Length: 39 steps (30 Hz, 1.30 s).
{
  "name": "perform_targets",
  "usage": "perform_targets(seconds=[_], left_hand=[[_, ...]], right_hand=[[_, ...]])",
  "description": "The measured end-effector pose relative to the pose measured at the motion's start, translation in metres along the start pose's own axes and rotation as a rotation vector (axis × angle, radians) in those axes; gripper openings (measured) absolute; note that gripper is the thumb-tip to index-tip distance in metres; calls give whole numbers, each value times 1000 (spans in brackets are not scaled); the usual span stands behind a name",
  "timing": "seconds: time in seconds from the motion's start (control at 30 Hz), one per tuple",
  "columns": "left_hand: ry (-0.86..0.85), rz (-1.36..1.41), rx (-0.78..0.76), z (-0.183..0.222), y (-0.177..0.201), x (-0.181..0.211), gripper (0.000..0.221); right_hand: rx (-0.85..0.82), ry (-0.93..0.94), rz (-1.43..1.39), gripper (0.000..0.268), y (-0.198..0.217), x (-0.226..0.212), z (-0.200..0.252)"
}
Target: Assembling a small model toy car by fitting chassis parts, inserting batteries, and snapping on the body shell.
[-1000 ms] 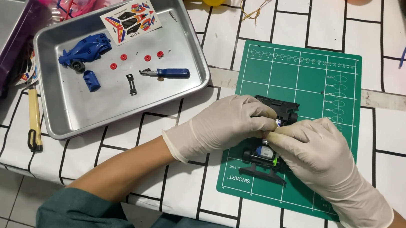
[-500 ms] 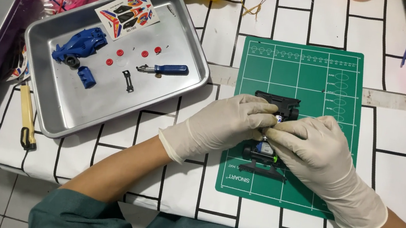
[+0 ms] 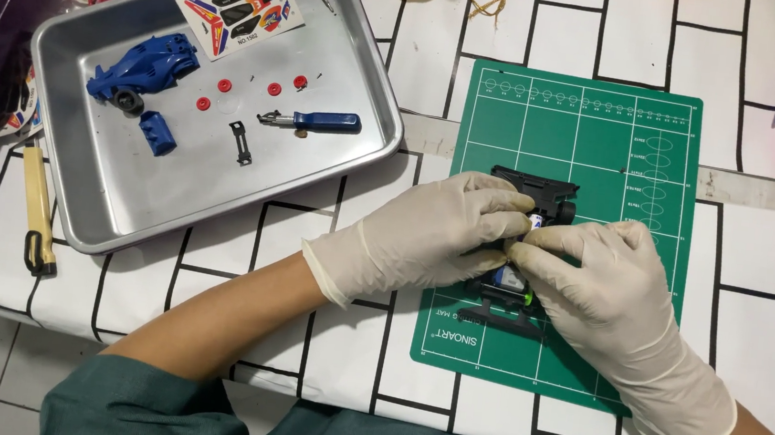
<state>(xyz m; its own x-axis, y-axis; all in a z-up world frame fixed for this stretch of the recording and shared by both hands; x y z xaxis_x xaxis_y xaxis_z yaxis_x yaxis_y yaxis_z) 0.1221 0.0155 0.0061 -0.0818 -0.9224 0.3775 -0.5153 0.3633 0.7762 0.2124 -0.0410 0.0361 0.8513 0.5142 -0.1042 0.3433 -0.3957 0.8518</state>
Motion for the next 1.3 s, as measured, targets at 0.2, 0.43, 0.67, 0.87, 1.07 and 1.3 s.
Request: perform_targets(seconds=[0.2,0.43,0.67,0.87,1.07,1.3], left_hand=[[34,12,20,2,0,-5,33],[21,72,35,9,6,-3,22],[398,-239,126,11,29,-22,76],[545,-237,42,15,12,-44,91],[698,7,88,17,7,-59,85],[913,596,145,7,14,-24,76]], right_hand=[[-29,-1,14,21,-1,-1,1],[-48,12,48,33,-3,-1,7],[-49,23,112,31,-1,-4,7],[-84,1,142,45,-6,2,14],[-181,18,248,55,-7,5,20],[-197,63,296,57,4,0,22]])
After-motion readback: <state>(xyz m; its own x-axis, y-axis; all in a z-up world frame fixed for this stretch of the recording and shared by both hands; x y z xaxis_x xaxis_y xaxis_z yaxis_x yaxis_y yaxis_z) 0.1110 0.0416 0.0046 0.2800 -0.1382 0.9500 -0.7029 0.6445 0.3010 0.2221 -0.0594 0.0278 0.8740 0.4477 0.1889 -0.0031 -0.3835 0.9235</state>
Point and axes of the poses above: each hand's wrist, its own z-axis away from the middle knuckle, its own y-axis out of the back of the hand, x = y × z, the point moved 9 cm from there along -z, towards the middle knuckle, and after that the axes turned 9 degrees about -y, right-handed, at the moved point
